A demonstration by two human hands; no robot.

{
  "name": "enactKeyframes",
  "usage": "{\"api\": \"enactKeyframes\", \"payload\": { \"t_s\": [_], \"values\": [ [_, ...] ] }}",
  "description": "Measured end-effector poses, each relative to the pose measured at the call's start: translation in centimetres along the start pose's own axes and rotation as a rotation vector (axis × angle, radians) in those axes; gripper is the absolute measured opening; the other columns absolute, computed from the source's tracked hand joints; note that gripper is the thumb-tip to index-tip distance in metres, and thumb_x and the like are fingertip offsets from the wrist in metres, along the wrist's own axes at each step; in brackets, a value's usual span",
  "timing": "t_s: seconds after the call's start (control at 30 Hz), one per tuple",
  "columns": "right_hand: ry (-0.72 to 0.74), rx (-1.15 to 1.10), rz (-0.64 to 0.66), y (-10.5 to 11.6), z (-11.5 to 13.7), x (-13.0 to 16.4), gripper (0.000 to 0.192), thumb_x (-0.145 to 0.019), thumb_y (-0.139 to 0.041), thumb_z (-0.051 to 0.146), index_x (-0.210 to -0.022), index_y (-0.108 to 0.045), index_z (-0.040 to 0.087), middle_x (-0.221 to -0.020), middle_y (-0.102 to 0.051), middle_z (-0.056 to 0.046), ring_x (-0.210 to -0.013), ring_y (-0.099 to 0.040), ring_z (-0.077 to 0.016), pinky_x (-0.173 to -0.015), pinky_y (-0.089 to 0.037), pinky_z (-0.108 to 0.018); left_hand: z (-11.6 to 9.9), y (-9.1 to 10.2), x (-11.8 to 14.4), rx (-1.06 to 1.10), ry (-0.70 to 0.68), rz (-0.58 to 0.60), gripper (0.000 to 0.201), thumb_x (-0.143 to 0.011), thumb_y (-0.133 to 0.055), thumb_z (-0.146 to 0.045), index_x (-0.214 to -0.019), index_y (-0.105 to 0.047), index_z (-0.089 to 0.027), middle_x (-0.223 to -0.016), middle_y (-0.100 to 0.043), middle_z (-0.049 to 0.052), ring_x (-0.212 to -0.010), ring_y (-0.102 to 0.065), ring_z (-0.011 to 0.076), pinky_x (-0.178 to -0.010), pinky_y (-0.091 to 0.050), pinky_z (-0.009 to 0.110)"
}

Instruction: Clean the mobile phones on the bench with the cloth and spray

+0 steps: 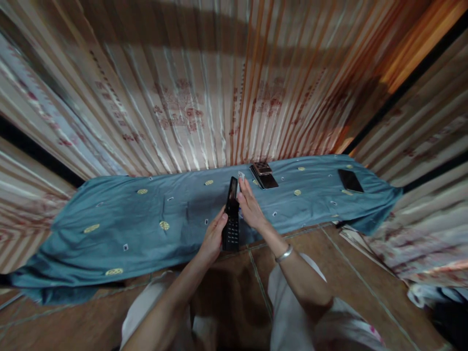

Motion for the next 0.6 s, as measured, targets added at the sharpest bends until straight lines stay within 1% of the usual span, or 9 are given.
{"api": "enactKeyframes", "payload": {
  "t_s": [0.1,0.2,0.37,0.47,0.6],
  "values": [
    [-0.05,-0.091,-0.036,-0.6,0.1,0.1,0.07,-0.095,-0.02,0.062,-0.152,-0.021,0.022,-0.16,-0.018,-0.003,-0.149,-0.009,-0.0169,-0.122,-0.01,-0.043,-0.1,-0.3,-0.3,0.123,0.039,-0.02,0.045,-0.074,-0.073,-0.041,-0.114,-0.07,-0.021,-0.128,-0.065,0.005,-0.131,-0.048,0.0258,-0.112,-0.034,0.036],
    [-0.088,-0.143,-0.038,-1.3,0.4,0.4,0.073,-0.094,-0.02,0.066,-0.152,-0.023,0.022,-0.16,-0.02,-0.004,-0.148,-0.013,-0.0172,-0.122,-0.011,-0.043,0.0,-0.3,-1.0,0.183,0.04,-0.033,0.045,-0.071,-0.075,-0.04,-0.111,-0.071,-0.02,-0.126,-0.066,0.007,-0.129,-0.05,0.0261,-0.112,-0.034,0.037],
    [-0.095,-0.16,0.061,-2.0,1.5,1.5,0.076,-0.093,-0.02,0.067,-0.151,-0.027,0.017,-0.159,-0.023,-0.009,-0.148,-0.015,-0.0191,-0.122,-0.013,-0.043,-0.1,-0.1,-2.5,0.227,-0.023,-0.062,0.046,-0.07,-0.075,-0.04,-0.111,-0.07,-0.02,-0.127,-0.066,0.007,-0.132,-0.047,0.025,-0.112,-0.032,0.035],
    [-0.077,-0.162,0.124,-2.3,2.0,2.3,0.072,-0.094,-0.021,0.064,-0.151,-0.026,0.02,-0.159,-0.022,-0.007,-0.148,-0.015,-0.0178,-0.122,-0.014,-0.042,-0.4,0.3,-3.2,0.249,-0.056,-0.071,0.044,-0.072,-0.074,-0.039,-0.112,-0.07,-0.021,-0.127,-0.065,0.005,-0.131,-0.049,0.0243,-0.111,-0.034,0.035],
    [-0.037,-0.147,0.189,-2.8,2.4,3.5,0.064,-0.097,-0.025,0.058,-0.152,-0.021,0.026,-0.16,-0.018,-0.002,-0.148,-0.013,-0.0166,-0.122,-0.015,-0.042,-0.8,1.0,-3.6,0.236,-0.088,-0.137,0.034,-0.075,-0.07,-0.037,-0.104,-0.072,-0.019,-0.119,-0.069,0.004,-0.122,-0.056,0.0219,-0.105,-0.038,0.031]
  ]
}}
Point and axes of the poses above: each hand's wrist, its own x-axis away from the middle knuckle, its own y-axis out of the back of the hand, z = x × y, the point moved 3 cm from there along -x, towards the middle knuckle
